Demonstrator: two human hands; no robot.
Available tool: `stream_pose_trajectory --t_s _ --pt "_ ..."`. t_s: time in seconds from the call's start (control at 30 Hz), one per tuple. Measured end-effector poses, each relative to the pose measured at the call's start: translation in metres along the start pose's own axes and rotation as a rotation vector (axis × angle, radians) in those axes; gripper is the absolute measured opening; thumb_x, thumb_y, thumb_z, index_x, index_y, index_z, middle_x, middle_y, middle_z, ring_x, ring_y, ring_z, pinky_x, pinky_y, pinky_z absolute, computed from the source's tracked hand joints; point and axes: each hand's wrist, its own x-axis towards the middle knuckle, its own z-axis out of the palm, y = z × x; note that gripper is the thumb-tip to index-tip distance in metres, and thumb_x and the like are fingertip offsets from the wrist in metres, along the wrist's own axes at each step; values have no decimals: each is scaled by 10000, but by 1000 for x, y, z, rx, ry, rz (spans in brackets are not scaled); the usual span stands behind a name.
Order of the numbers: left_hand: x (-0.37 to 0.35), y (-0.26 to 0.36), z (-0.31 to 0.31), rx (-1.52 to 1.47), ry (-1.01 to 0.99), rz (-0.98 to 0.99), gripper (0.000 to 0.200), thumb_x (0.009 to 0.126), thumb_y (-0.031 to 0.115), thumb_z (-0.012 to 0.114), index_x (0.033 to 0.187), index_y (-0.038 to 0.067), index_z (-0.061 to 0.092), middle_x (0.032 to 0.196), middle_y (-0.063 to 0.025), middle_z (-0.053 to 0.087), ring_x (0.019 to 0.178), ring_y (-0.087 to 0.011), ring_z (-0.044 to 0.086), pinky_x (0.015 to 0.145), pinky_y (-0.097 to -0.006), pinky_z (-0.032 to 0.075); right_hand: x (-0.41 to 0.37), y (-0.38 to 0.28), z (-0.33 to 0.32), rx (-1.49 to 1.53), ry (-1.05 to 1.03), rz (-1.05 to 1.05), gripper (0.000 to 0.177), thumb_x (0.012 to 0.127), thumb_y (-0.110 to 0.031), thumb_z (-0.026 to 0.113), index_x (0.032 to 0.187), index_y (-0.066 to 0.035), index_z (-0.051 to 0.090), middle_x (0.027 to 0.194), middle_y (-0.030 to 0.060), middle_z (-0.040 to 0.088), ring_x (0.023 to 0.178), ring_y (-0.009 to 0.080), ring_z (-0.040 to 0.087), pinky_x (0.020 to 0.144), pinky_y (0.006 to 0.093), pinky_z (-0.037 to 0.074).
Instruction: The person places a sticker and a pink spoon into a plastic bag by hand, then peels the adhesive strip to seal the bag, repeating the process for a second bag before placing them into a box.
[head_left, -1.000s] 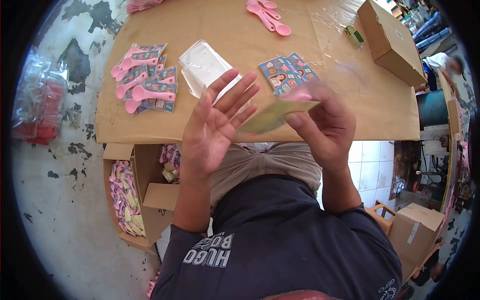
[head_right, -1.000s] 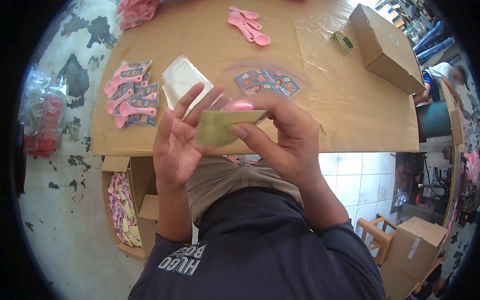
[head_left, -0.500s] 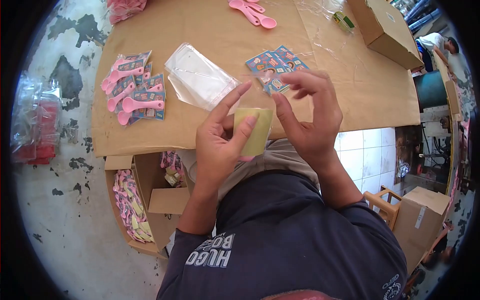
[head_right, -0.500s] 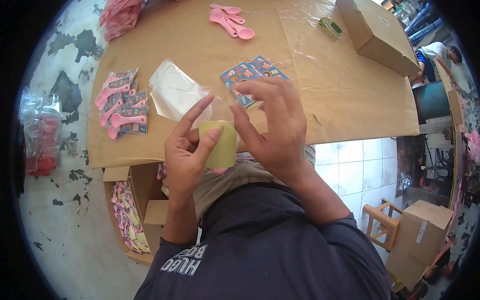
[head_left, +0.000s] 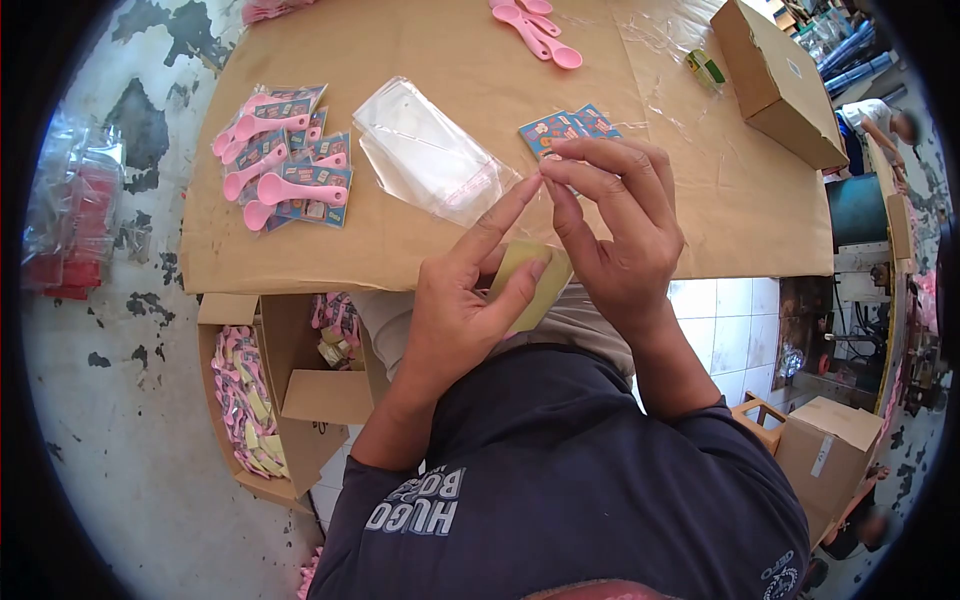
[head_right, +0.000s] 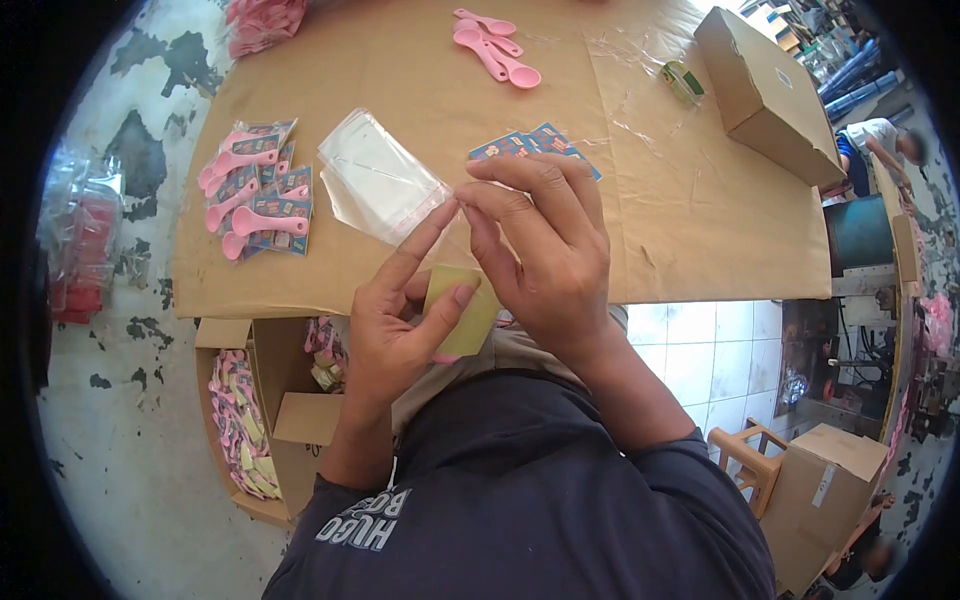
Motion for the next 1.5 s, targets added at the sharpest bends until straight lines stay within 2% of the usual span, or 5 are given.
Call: stream_pose_trajectory --t_s 0.37,0.57,0.7,1.33,1.5 --pt "-3 9 -1 1 -100 -27 699 903 86 725 1558 121 485 571 55 325 574 -46 282 574 -214 271 -1 11 -9 62 2 46 221 758 16 771 957 -30 685 992 105 692 954 297 667 838 388 534" --pt "-4 15 8 -128 -111 -64 682 955 51 682 1585 88 423 721 -23 650 658 -3 514 630 -171 403 5 35 -32 840 392 644 130 921 -1 709 1045 11 672 1058 138 720 1006 231 696 935 348 533" --pt "-2 19 7 -208 -44 -89 660 994 15 623 1603 86 378 903 -64 763 712 -14 613 610 -173 457 4 22 -41 488 195 343 130 939 -22 696 1066 4 689 1127 159 712 1063 236 678 961 363 520" --pt "-10 4 4 -45 -40 34 650 930 76 704 1546 107 500 604 71 360 588 -46 272 557 -225 203 2 -1 -11 56 86 26 212 751 27 767 946 -32 708 1088 109 710 961 300 669 837 388 533" --pt "-13 22 6 -267 9 -167 522 995 91 656 1500 68 527 839 -19 723 715 -18 609 591 -183 477 10 17 -21 688 391 447 132 955 39 623 1069 -28 620 1107 182 708 977 262 694 866 398 552"
